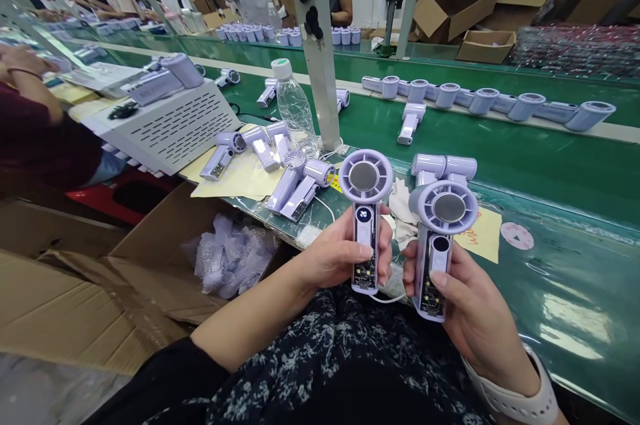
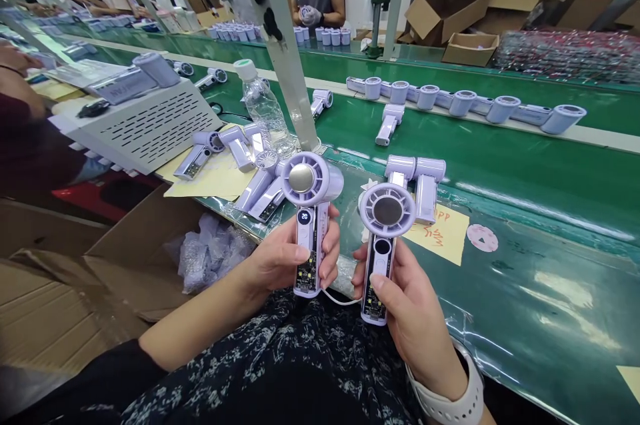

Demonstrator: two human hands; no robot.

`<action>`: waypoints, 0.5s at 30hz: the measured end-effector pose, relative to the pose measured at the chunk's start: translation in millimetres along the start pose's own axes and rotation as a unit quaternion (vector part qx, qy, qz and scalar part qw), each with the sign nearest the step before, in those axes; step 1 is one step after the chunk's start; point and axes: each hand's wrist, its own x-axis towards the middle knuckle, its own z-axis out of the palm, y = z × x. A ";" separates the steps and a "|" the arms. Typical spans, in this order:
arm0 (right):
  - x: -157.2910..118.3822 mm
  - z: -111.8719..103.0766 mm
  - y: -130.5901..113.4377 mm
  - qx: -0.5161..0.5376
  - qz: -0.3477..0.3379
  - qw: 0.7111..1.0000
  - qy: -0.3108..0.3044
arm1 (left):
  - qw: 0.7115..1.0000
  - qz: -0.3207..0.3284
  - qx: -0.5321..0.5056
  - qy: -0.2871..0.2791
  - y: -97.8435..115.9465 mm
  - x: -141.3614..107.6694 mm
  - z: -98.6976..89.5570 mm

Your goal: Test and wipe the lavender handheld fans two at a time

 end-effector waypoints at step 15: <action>-0.8 8.1 -3.7 0.003 -0.009 1.000 0.025 | 0.999 0.017 0.049 -0.012 3.7 -3.8 5.0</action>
